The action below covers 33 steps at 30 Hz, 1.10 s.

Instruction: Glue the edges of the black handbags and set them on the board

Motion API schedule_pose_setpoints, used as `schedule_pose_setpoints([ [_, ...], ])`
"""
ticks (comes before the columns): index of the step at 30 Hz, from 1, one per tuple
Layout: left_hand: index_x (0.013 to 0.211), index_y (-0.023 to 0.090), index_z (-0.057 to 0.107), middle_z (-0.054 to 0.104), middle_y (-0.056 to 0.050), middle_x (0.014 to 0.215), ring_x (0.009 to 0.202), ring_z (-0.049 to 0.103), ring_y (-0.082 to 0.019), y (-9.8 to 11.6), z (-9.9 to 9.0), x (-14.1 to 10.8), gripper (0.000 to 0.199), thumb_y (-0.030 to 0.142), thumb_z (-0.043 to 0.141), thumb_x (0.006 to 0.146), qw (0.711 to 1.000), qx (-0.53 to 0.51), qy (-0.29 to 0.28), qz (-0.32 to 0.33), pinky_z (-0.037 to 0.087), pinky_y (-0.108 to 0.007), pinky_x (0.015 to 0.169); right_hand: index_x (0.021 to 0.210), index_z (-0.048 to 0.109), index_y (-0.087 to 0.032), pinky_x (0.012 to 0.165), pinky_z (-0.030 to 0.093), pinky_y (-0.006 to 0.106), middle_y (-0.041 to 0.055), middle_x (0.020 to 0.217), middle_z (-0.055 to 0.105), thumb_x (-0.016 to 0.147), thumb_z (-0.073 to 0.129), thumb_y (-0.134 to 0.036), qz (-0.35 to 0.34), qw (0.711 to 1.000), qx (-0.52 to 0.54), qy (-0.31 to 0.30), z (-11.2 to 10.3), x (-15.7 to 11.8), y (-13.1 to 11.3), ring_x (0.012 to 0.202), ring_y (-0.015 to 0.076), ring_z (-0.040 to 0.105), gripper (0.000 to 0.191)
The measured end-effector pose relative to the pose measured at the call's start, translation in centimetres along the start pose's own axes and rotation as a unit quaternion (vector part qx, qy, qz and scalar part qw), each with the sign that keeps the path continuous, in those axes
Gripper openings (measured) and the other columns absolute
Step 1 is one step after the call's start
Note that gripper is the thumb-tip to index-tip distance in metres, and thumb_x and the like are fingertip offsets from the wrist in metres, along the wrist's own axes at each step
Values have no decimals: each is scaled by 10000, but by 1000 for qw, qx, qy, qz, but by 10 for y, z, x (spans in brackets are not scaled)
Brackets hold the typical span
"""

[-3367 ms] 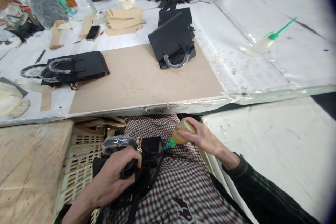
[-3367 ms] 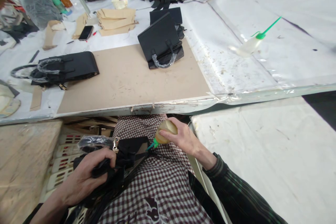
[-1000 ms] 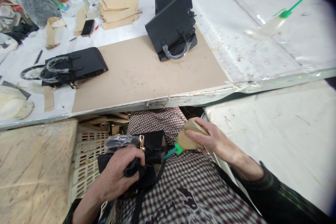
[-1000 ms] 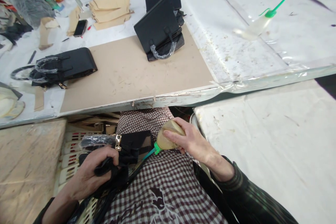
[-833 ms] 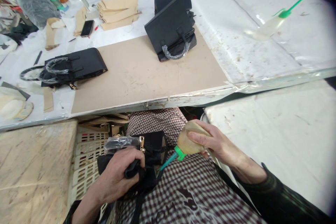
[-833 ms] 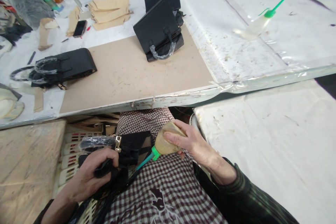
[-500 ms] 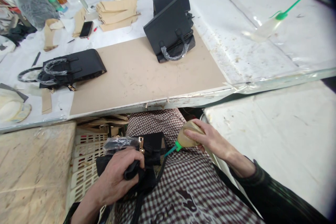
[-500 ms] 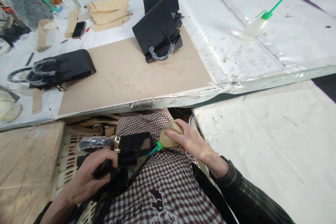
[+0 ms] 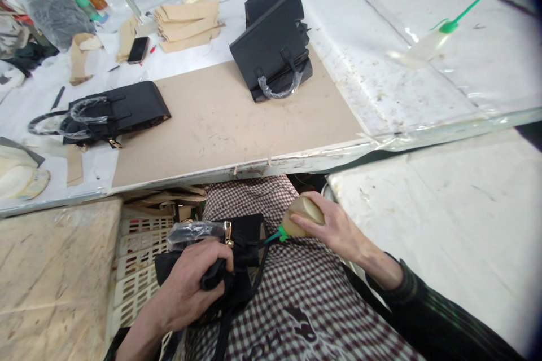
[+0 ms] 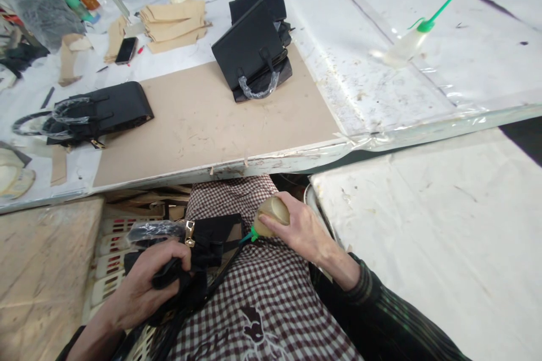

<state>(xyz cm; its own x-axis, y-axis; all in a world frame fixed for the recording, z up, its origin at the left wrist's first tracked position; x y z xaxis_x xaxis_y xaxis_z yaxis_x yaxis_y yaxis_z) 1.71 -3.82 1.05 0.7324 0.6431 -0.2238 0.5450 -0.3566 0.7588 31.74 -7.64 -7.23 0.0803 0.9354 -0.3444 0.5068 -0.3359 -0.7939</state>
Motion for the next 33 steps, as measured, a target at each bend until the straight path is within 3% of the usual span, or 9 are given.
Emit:
schedule_pose_setpoints([
  [4,892,232,542,639,26,854,795,570,-152,0,2,0,251,19,486,771,1000,-4,-2,-2,404,-257,742,1158,563,-236,796,505,403,57,1033,678,917,642,-570,-57,998,-15,31,1,-1,-2,893,259,647,420],
  [8,885,230,537,632,23,842,782,565,-151,1,2,0,233,26,492,782,1000,-7,4,2,402,-255,733,1155,567,-239,787,504,403,58,1035,686,921,651,-555,-74,997,-29,22,-3,-2,-4,896,263,650,402],
  [16,888,236,532,623,28,822,756,569,-143,3,1,-1,181,66,514,829,1000,-14,17,3,408,-235,704,1165,572,-232,774,501,398,59,1011,692,907,648,-580,-40,998,19,37,-12,-5,-14,878,266,647,440],
  [18,887,239,535,627,27,819,749,574,-142,0,3,-1,176,73,527,831,999,-8,33,6,418,-229,701,1128,578,-236,753,492,396,48,965,693,908,649,-564,-29,999,17,18,-9,-5,-15,848,263,646,401],
  [21,880,242,521,625,23,791,700,572,-140,-7,5,1,170,87,538,812,995,-3,73,64,418,-223,664,1088,584,-249,753,483,392,25,924,704,924,636,-540,-7,999,38,-26,-6,-2,-15,840,261,656,339],
  [24,857,241,493,610,20,757,668,557,-141,-14,3,1,165,96,525,783,990,7,99,105,404,-222,627,1082,590,-251,805,483,394,17,941,714,936,622,-521,-1,997,68,-29,-10,-1,-19,885,262,665,309],
  [28,876,243,503,598,9,808,736,559,-154,-14,-7,-1,189,80,498,780,992,42,109,54,424,-228,672,1087,604,-247,732,502,355,20,902,701,926,624,-572,7,994,108,-22,-17,-8,-23,838,244,652,364],
  [31,885,246,535,613,14,836,754,570,-155,-10,-20,-6,244,52,489,745,989,73,126,23,439,-231,696,1082,626,-228,495,444,261,17,821,655,901,651,-614,22,970,238,-44,-13,-17,-21,626,169,569,428],
  [33,895,248,570,635,19,843,757,585,-158,-11,-30,-9,262,52,502,735,985,92,149,-11,455,-237,717,1040,656,-192,396,372,213,9,703,605,875,674,-612,29,915,402,-35,-11,-21,-19,507,124,478,451],
])
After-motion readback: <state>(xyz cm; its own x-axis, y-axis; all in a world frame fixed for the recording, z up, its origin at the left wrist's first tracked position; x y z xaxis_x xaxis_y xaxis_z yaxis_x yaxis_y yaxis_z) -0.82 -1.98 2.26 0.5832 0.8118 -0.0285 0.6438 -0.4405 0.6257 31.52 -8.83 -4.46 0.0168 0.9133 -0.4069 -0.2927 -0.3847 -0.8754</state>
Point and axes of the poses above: each hand's wrist, its own x-axis towards the middle knuckle, its own z-axis out of the palm, y = z × x, the point moved 3 cm from there along x, towards the middle knuckle
